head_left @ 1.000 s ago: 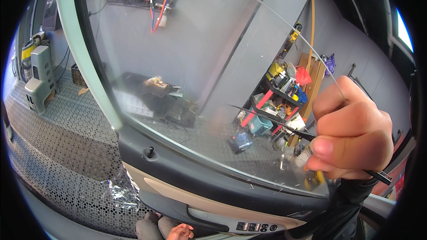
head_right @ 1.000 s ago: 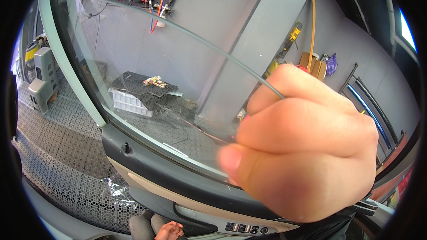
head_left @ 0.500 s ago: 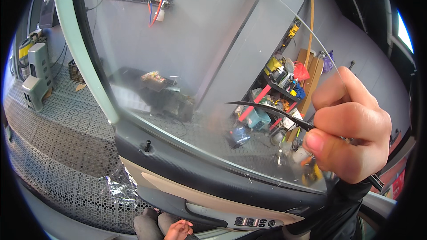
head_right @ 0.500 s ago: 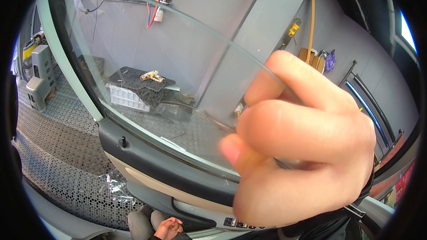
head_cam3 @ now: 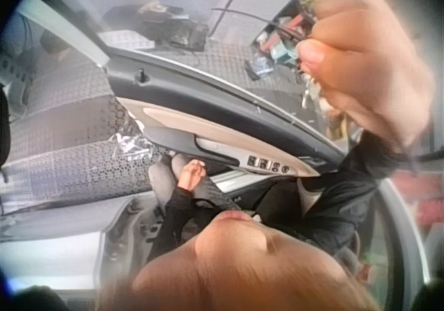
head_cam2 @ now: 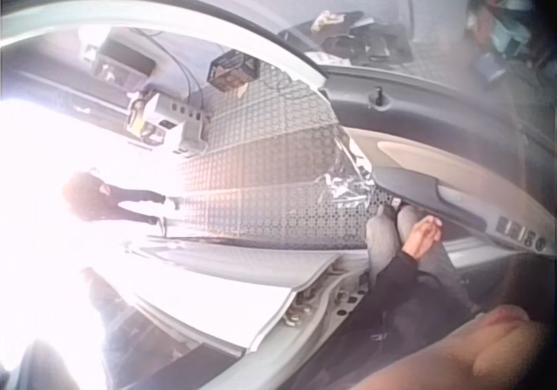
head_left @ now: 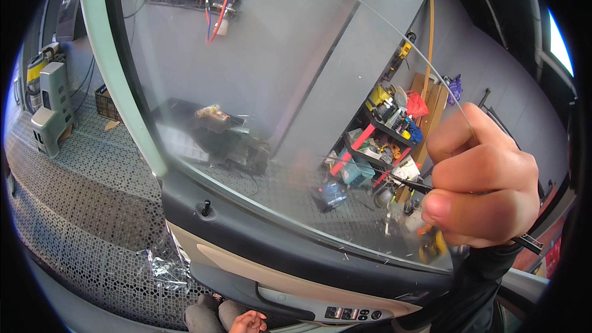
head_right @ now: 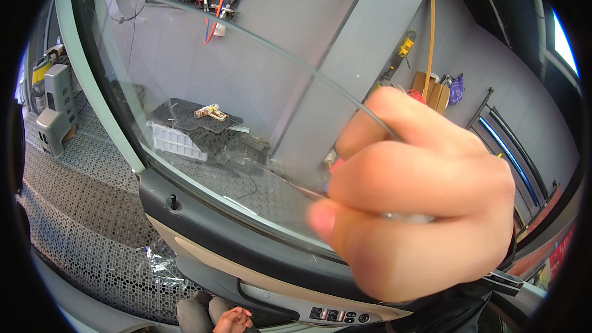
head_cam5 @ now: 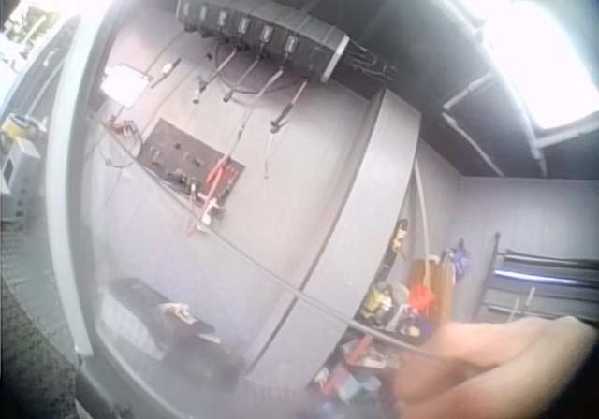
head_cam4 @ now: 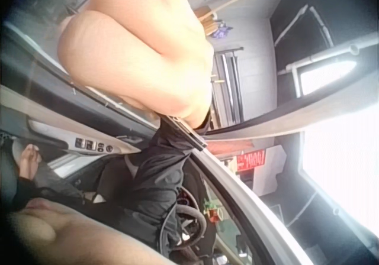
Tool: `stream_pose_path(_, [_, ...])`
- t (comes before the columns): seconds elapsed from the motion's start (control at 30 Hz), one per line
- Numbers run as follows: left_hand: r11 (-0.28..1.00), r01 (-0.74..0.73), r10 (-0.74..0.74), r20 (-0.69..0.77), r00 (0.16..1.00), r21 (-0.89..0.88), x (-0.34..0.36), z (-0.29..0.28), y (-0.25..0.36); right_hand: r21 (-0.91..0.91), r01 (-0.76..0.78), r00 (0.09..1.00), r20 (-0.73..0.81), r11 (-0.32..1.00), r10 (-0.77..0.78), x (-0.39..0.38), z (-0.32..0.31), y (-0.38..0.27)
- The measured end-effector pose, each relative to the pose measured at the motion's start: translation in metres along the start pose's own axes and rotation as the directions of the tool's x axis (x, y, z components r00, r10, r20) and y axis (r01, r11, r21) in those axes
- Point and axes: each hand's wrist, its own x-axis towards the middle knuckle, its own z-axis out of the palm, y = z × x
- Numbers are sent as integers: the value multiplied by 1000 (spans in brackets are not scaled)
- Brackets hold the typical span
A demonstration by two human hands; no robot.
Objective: The person uses a yellow utility knife to trim excess transparent film along the edges of a car door window. They repeatedly scrape and cut along the perimeter, then wipe the surface with their hand to check the fit.
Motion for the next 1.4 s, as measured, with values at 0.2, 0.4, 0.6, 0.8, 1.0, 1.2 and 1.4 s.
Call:
stream_pose_path(0.2, [1000, -2, 0, -94, 996, -21, -3, 7, 1, -7, -164, 986, -25, 987, 163, 0, 0, -12])
stream_pose_path(0.4, [999, 24, -27, -99, 995, -31, -1, 6, 2, -55, 40, 998, 52, 998, -37, -1, -4, 4])
stream_pose_path(0.6, [999, 20, -22, -67, 998, -24, -3, 11, 6, -99, 74, 996, 54, 992, -69, -2, 0, 5])
stream_pose_path(0.8, [999, 6, -8, -38, 999, -36, -1, 7, 3, -55, 89, 988, 132, 994, -81, 2, -8, 5])
stream_pose_path(1.0, [998, 32, -29, 70, 997, -49, 0, 0, 2, -69, 56, 984, 174, 996, -44, 2, -11, 3])
stream_pose_path(1.2, [1000, -5, 4, -30, 1000, -27, -1, 5, 3, -38, 44, 982, 187, 998, -36, 2, -12, 4])
stream_pose_path(1.4, [998, 47, -47, -10, 999, -45, 1, -4, 2, 35, -25, 990, 138, 999, 20, 1, -10, 2])
